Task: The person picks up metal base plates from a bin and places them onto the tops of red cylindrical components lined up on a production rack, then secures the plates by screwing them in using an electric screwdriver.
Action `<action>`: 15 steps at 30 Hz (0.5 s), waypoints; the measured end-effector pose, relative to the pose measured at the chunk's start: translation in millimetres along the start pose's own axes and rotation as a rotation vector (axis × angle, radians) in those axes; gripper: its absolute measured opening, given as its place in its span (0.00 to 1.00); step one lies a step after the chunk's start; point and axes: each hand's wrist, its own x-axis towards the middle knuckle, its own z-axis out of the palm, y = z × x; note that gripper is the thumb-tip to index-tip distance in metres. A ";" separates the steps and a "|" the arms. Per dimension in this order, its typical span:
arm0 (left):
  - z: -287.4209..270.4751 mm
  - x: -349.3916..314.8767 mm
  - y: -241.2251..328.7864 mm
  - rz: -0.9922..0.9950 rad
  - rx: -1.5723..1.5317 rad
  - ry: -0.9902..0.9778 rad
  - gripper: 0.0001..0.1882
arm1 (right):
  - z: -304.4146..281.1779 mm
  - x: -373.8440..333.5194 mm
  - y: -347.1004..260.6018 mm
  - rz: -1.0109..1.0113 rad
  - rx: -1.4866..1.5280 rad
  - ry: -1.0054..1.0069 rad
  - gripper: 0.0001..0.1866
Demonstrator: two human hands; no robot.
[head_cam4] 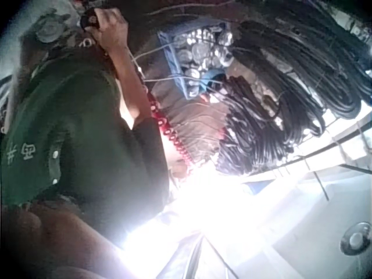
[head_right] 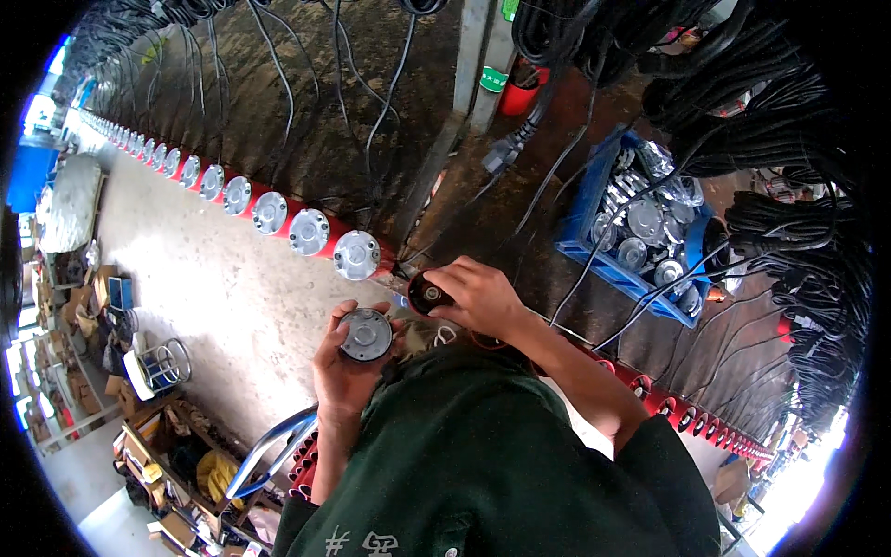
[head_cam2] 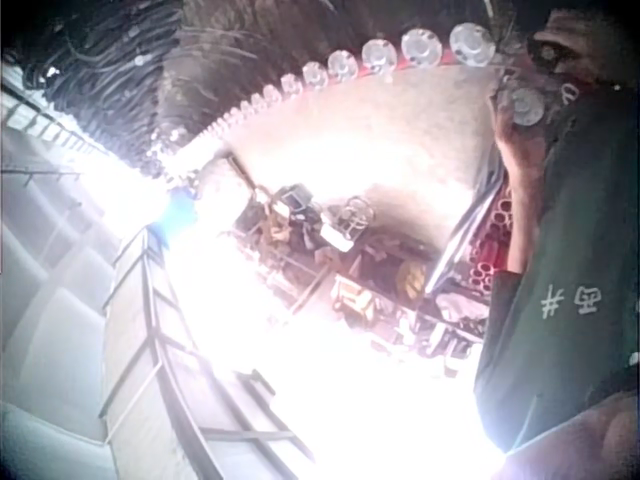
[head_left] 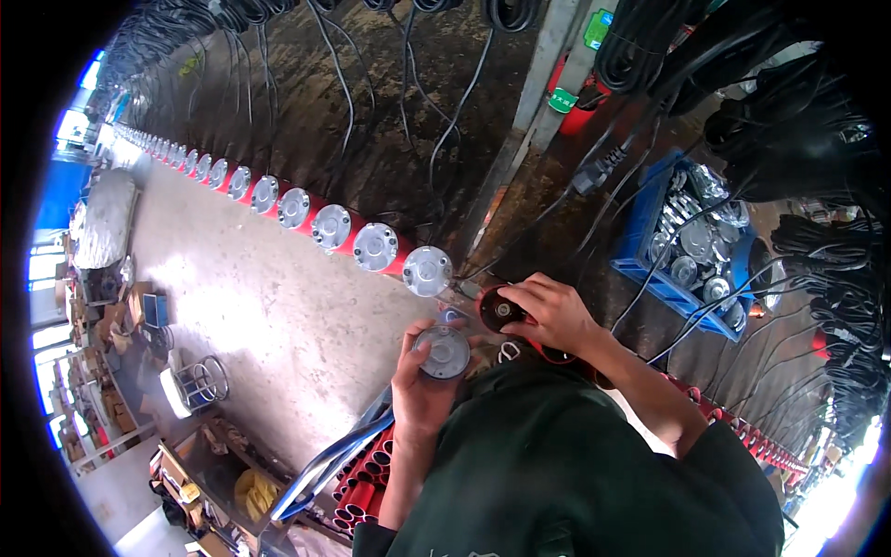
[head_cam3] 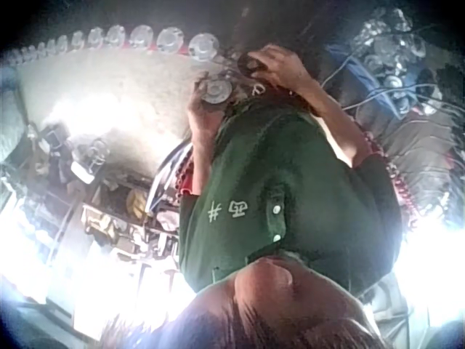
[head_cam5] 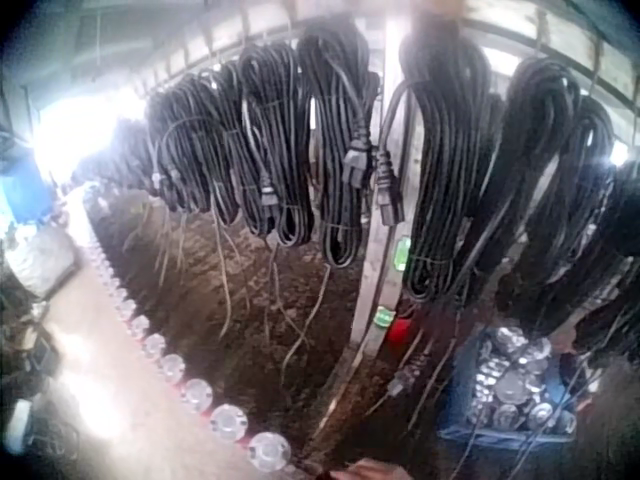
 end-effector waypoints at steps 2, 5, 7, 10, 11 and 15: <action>-1.6 2.9 -4.5 -0.005 -0.032 -0.043 0.21 | -3.6 4.4 -7.3 -0.013 0.003 0.045 0.30; 6.6 4.4 -10.5 0.004 0.000 -0.031 0.21 | -16.2 8.6 -33.7 -0.106 0.178 0.116 0.32; -1.1 8.9 -18.3 -0.008 0.006 -0.039 0.20 | -19.2 9.8 -53.4 -0.127 0.091 0.027 0.31; 15.4 7.7 -24.4 -0.060 0.121 -0.031 0.21 | -13.0 -4.4 -74.5 -0.017 0.033 -0.001 0.26; 16.5 7.2 -26.8 -0.073 0.121 -0.035 0.21 | -11.8 -9.2 -78.8 0.028 0.027 0.000 0.24; 13.4 2.0 -33.1 -0.156 0.403 0.012 0.29 | -20.3 -20.9 -85.5 0.188 0.071 -0.054 0.18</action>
